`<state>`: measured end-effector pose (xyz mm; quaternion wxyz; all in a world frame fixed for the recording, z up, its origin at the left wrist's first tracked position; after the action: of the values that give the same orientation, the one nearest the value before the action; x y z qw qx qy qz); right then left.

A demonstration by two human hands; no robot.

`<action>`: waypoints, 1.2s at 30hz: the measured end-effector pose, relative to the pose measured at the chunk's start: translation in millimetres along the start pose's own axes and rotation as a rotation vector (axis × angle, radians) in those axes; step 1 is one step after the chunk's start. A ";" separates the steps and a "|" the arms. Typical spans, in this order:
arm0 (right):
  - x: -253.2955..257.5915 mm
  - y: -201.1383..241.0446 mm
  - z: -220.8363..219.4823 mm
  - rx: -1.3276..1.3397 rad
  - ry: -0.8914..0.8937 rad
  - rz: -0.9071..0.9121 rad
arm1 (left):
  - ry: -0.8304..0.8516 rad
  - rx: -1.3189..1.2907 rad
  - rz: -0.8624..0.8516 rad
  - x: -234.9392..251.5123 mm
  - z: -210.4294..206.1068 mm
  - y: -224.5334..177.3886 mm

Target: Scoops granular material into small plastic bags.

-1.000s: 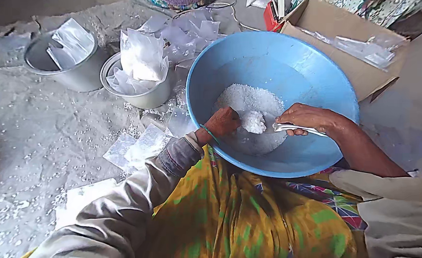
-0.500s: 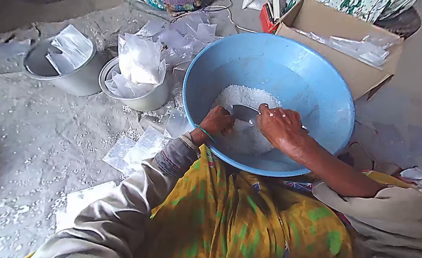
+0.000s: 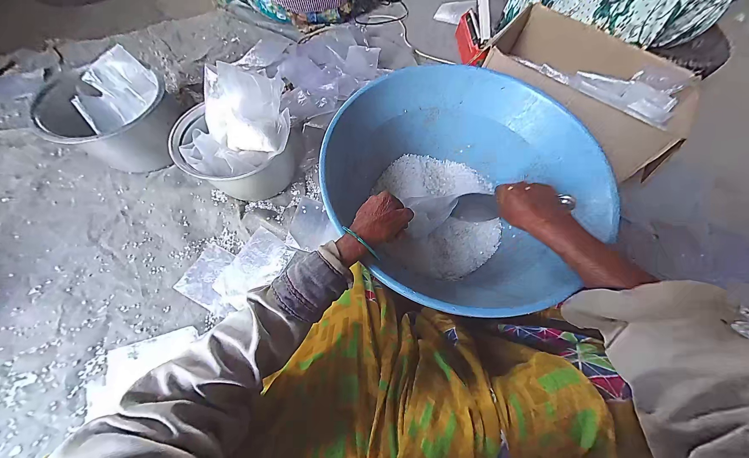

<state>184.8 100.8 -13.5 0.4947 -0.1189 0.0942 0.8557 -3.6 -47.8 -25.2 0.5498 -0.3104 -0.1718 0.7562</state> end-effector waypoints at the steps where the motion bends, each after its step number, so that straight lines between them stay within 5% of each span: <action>1: 4.2 2.8 -15.6 -0.019 0.030 0.037 | -0.001 0.003 -0.005 0.2 -0.6 0.7; 8: 11.6 11.6 -57.4 -0.076 0.330 0.284 | 0.003 0.013 -0.007 1.5 -1.8 1.3; 17: 4.2 -22.9 -29.2 0.479 0.662 0.105 | 0.008 0.048 -0.035 4.5 -2.4 1.8; 24: -12.1 -34.8 22.0 0.701 0.556 0.196 | 0.040 0.059 -0.048 2.6 -3.1 -0.7; 36: -5.6 -5.0 16.7 0.587 0.563 -0.114 | 0.106 0.067 -0.106 4.3 -7.1 -1.7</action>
<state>190.1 103.3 3.9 0.5091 -0.2071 0.4593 0.6978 1.4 -43.8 -30.7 0.6076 -0.3218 -0.1334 0.7137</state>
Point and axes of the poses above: each hand's wrist, its own x-axis towards the middle knuckle, its own z-axis out of the back of the hand, y = z × x, the point moved 3 cm from there along x, towards the middle knuckle, and after that the axes turned 9 degrees about x, right-handed, at the moved point
